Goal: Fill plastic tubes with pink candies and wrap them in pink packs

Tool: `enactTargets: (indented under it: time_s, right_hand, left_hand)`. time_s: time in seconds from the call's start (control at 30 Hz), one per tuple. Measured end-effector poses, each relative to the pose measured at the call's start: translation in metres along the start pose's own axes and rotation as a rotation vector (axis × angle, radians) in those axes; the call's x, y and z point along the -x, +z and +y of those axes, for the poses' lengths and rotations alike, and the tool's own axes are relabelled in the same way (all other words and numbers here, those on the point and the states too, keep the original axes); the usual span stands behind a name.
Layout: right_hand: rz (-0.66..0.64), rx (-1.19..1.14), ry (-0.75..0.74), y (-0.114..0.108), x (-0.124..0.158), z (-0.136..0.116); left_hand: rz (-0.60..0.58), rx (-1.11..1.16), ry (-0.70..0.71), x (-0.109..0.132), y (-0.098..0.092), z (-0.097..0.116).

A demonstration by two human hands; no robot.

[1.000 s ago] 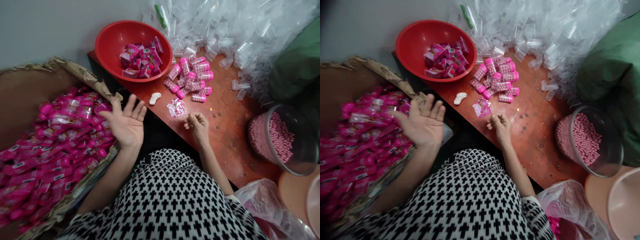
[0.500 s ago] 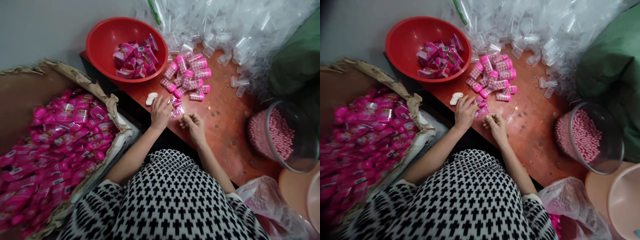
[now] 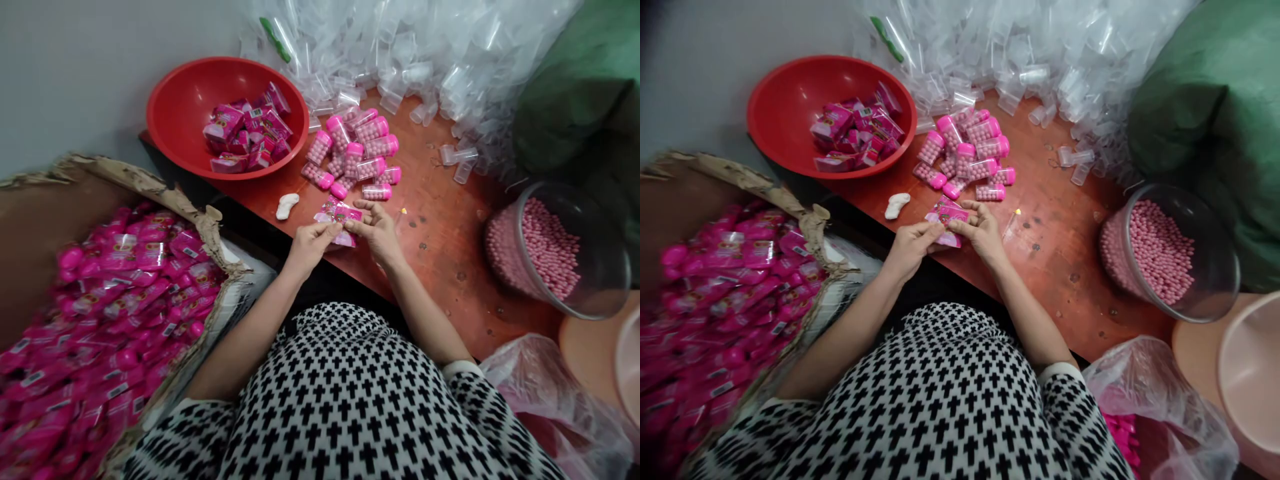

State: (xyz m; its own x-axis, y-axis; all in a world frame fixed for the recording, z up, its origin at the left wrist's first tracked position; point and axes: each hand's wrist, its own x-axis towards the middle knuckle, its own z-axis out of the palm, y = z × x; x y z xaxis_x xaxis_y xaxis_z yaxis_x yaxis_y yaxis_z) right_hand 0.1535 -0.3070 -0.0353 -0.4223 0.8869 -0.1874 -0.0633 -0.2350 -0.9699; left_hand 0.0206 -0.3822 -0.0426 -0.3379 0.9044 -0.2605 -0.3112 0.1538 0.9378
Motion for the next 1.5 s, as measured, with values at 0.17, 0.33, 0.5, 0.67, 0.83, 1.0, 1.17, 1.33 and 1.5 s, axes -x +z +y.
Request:
enactTargets:
  time_s: [0.17, 0.33, 0.5, 0.67, 0.83, 1.0, 1.17, 1.33, 1.5]
  right_hand:
    - [0.029, 0.453, -0.094, -0.014, -0.012, -0.007]
    - [0.253, 1.255, -0.221, -0.027, -0.045, -0.021]
    - [0.217, 1.483, -0.252, -0.042, -0.041, -0.015]
    - [0.322, 1.239, -0.33, -0.052, -0.014, -0.02]
    - [0.012, 0.486, -0.202, -0.02, -0.004, -0.017]
    - [0.062, 0.732, -0.202, 0.004, -0.013, 0.008]
    - [0.06, 1.184, -0.292, -0.003, -0.014, -0.001]
    - [0.451, 1.32, -0.119, -0.028, -0.014, -0.023]
    - [0.438, 1.463, 0.099, -0.048, -0.023, -0.031]
  left_hand:
    - [-0.005, 0.162, -0.195, 0.003, -0.003, 0.005]
    - [0.12, 0.288, -0.268, 0.006, -0.001, 0.003]
    - [0.184, 0.381, -0.25, 0.006, 0.0, 0.004]
    - [0.194, 0.352, -0.203, 0.002, 0.007, 0.007]
    - [0.139, 0.391, -0.22, 0.003, 0.012, 0.008]
    - [0.242, 0.355, -0.187, 0.016, -0.008, 0.006]
    - [0.302, 0.34, -0.17, 0.021, -0.023, 0.005]
    - [0.273, 0.399, -0.253, 0.015, -0.015, 0.005]
    - [0.282, 0.53, -0.342, 0.008, 0.0, 0.008]
